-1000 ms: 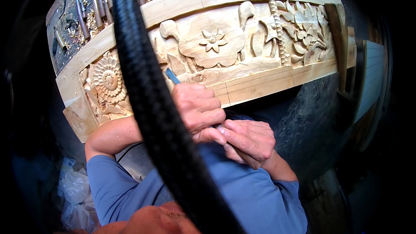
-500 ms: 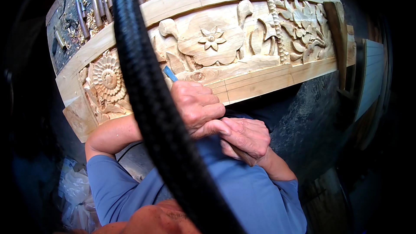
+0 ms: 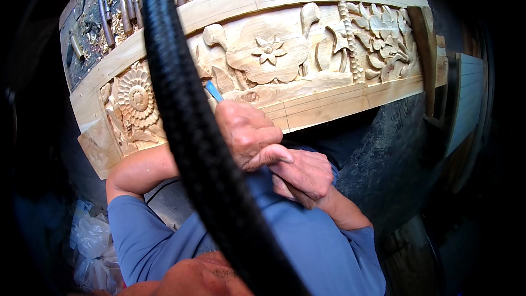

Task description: The person carves intricate floral and leaf patterns into a wooden panel using various chisels and gouges, switching tools to refine different sections of the relief.

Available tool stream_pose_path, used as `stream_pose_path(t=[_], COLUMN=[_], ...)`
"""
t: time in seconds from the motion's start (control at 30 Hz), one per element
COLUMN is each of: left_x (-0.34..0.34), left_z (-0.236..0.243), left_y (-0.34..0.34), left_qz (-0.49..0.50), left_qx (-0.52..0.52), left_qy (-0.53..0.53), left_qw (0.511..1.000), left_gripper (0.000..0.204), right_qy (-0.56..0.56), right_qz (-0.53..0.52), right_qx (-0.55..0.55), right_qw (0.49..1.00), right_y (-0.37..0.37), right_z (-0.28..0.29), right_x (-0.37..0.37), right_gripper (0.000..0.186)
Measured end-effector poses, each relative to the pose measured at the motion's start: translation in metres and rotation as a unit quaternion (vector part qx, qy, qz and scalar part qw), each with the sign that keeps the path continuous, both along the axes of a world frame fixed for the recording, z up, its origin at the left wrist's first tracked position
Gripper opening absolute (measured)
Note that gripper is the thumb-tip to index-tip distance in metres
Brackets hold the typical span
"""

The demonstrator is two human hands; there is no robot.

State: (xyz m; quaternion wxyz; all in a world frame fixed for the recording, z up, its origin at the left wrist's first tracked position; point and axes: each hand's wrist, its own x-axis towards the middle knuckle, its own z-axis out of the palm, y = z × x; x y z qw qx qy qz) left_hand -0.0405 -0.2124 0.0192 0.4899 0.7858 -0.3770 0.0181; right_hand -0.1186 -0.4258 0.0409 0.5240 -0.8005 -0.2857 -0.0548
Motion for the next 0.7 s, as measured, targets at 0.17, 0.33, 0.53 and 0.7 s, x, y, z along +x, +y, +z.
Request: stream_pose_path(t=[0.17,0.33,0.53,0.7], left_x=[0.004,0.002,-0.004,-0.005], left_z=[0.002,0.0,0.0,-0.005], left_y=[0.002,0.003,-0.003,-0.003], left_qz=[0.025,0.023,-0.02,-0.074], left_qx=[0.004,-0.049,-0.104,-0.079], left_qy=[-0.001,-0.053,-0.125,-0.076], left_qw=[1.0,0.997,0.986,0.991], left_gripper=[0.062,0.062,0.053,0.053], right_qy=[-0.023,0.043,0.044,0.055], right_qz=[0.006,0.014,0.022,0.036], right_qx=[-0.016,0.003,0.045,0.006], right_qw=[1.0,0.999,0.998,0.998], right_y=[0.001,0.0,-0.029,-0.035], right_z=[-0.004,0.009,0.008,0.009], right_x=[0.002,0.011,0.005,0.004], right_gripper=[0.04,0.032,0.036,0.033])
